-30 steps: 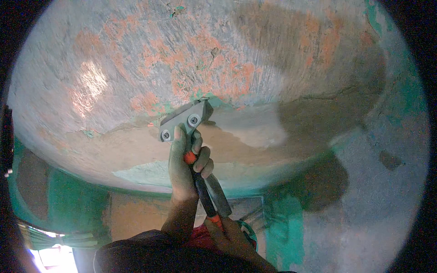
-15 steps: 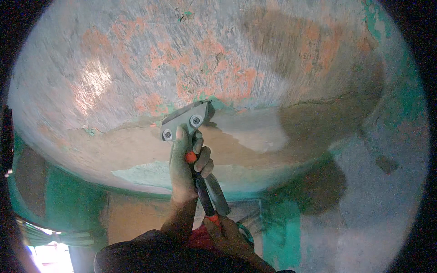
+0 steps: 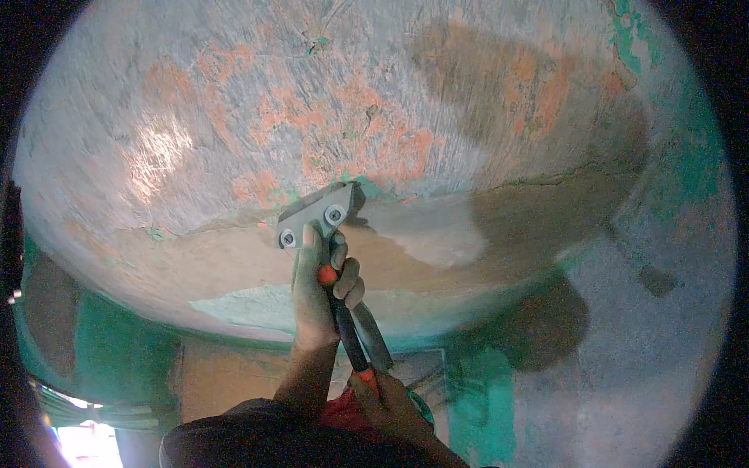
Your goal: The recorder is scraping old, peeling paint off a ceiling and wall using a long-handled scraper and a smaller putty knife.
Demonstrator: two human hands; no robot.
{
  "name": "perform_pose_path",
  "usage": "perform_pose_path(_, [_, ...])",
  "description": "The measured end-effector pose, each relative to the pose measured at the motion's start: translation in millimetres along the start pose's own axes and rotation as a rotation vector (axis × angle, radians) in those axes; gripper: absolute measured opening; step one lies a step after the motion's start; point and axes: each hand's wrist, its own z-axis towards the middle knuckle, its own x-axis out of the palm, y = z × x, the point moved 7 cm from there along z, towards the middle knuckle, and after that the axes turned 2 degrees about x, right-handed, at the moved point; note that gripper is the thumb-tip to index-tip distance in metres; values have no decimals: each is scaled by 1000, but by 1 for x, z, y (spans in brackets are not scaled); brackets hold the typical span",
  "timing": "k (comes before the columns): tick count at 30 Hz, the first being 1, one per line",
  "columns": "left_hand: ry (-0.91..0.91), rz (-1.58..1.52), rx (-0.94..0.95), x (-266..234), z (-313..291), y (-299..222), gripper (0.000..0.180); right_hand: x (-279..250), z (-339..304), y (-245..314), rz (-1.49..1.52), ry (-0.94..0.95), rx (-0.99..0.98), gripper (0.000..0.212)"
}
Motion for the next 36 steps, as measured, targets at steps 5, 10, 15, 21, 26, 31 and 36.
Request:
perform_pose_path(5, [19,-46,2,5,3,-2,36,-1,2,4,-17,-8,-7,32])
perform_pose_path(10, [22,-1,-3,5,3,-1,33,-3,5,-7,-23,-22,-59,32])
perform_pose_path(15, [20,16,-7,7,1,-3,34,3,-1,9,48,-32,-28,31])
perform_pose_path(21, [73,-15,4,10,3,0,36,0,-2,3,-6,25,27,30])
perform_pose_path(26, [29,17,-20,5,-1,-1,38,2,-5,1,-24,-35,-16,29])
perform_pose_path(31, [42,-43,-22,2,1,0,39,5,-1,2,-31,-35,-34,32])
perform_pose_path(36, [123,-110,-14,3,1,-4,32,5,1,5,-82,-26,2,33])
